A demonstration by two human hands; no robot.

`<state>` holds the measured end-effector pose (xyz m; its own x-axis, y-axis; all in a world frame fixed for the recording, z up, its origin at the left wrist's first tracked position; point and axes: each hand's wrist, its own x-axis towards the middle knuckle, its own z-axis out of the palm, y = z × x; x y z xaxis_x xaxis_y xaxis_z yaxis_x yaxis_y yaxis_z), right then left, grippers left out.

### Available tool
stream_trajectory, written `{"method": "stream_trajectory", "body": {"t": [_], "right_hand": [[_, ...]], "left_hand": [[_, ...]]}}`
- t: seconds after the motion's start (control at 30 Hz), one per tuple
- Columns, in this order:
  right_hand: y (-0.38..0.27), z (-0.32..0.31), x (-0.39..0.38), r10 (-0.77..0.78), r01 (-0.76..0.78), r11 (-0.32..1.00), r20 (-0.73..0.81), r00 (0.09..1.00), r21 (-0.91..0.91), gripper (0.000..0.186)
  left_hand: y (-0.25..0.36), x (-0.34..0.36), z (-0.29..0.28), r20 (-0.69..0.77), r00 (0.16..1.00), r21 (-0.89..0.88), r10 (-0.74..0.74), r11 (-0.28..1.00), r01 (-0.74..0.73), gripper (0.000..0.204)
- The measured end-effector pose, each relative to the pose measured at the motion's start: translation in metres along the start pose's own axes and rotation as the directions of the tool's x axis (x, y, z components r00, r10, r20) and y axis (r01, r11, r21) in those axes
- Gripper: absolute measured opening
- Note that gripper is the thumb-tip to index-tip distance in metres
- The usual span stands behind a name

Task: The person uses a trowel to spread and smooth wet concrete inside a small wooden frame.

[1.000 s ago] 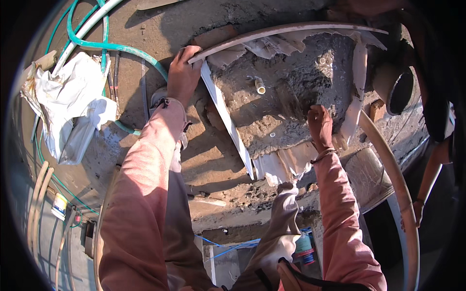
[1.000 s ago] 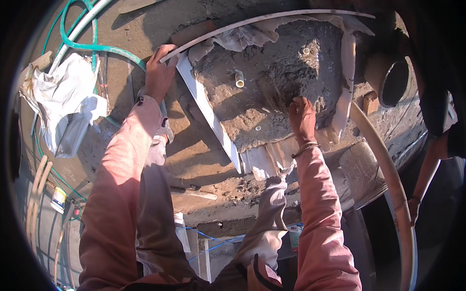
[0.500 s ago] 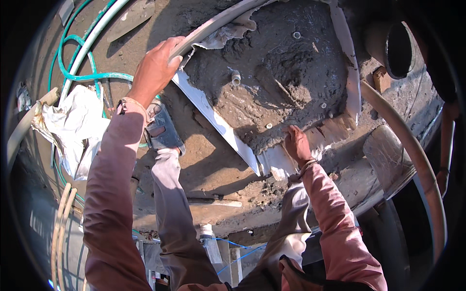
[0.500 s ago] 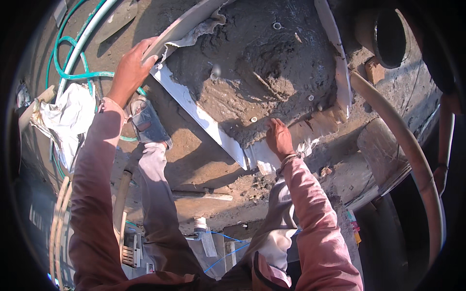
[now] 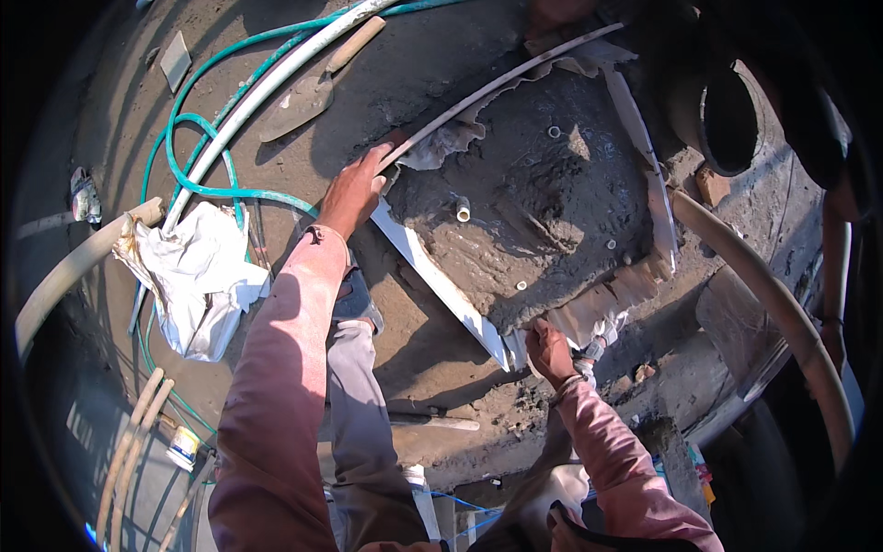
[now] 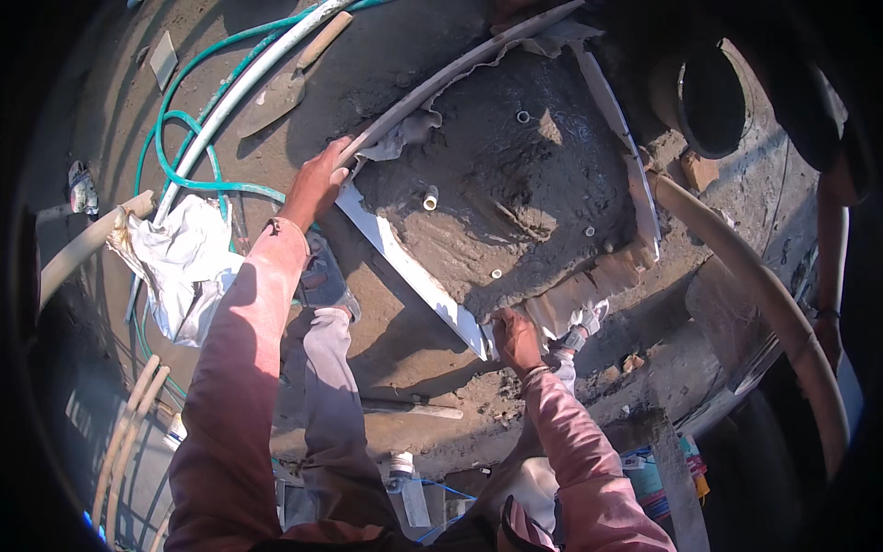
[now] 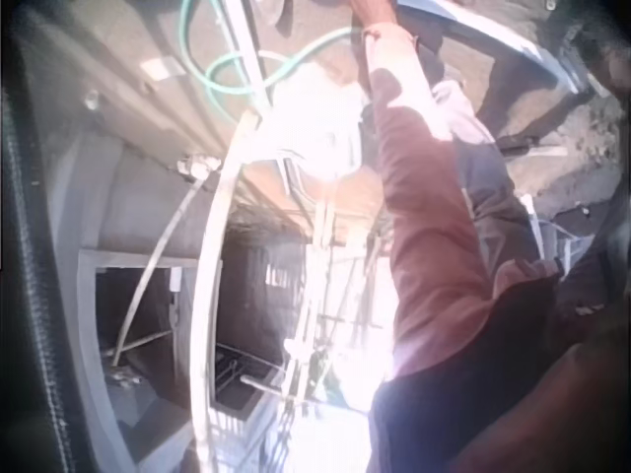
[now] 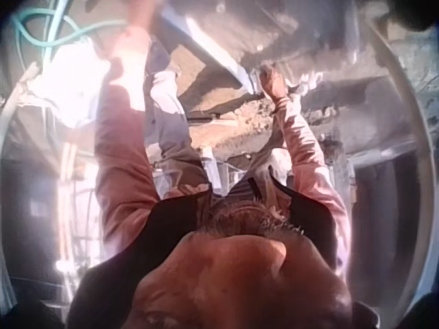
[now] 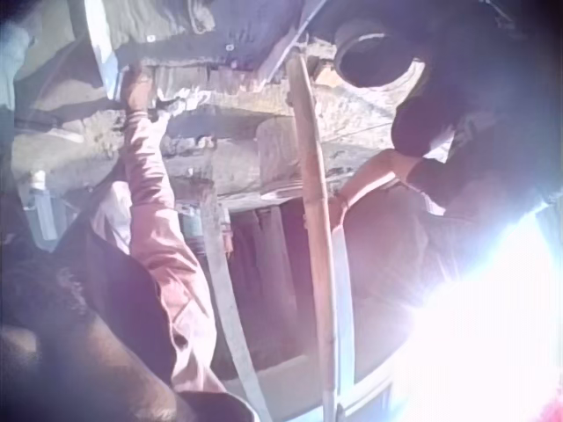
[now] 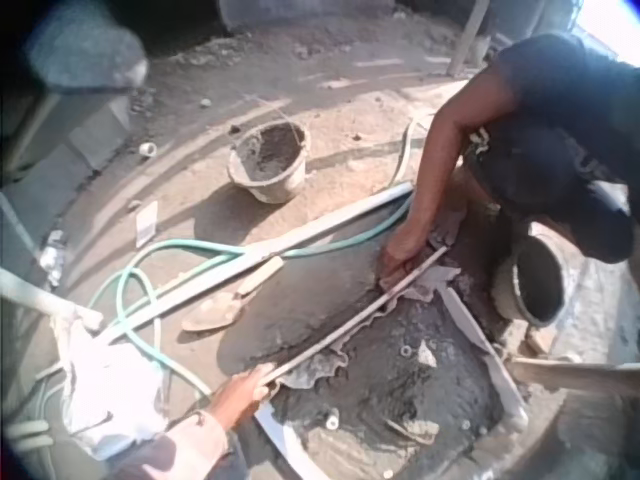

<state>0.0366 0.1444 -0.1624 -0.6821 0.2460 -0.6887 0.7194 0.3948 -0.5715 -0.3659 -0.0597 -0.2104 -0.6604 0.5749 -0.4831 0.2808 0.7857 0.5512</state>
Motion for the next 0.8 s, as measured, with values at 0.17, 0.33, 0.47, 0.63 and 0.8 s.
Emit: {"method": "stream_trajectory", "body": {"t": [0.17,0.33,0.47,0.63,0.8], "right_hand": [[-0.129,-0.042,0.045,-0.184,0.18,0.982,0.07,0.981,0.061,0.028],[-0.279,-0.031,0.226,-0.735,0.704,0.676,-0.128,0.666,-0.216,0.023],[-0.31,-0.002,0.38,-0.473,0.479,0.755,0.133,0.871,-0.448,0.038],[-0.314,0.039,0.455,-0.755,0.471,0.226,0.153,0.638,-0.853,0.056],[-0.34,0.058,0.461,-0.801,0.483,0.237,0.112,0.588,-0.843,0.027]], "left_hand": [[-0.031,-0.008,0.02,-0.074,0.996,0.004,0.057,0.998,-0.057,0.05],[-0.04,-0.017,0.028,-0.085,0.995,0.011,0.05,0.999,-0.049,0.051],[-0.012,-0.008,0.011,-0.007,0.997,0.073,0.073,0.995,-0.072,0.054],[-0.03,-0.009,0.032,-0.178,0.969,0.003,0.169,0.985,-0.171,0.045],[-0.032,-0.017,0.042,-0.223,0.963,0.024,0.149,0.989,-0.148,0.035]]}}
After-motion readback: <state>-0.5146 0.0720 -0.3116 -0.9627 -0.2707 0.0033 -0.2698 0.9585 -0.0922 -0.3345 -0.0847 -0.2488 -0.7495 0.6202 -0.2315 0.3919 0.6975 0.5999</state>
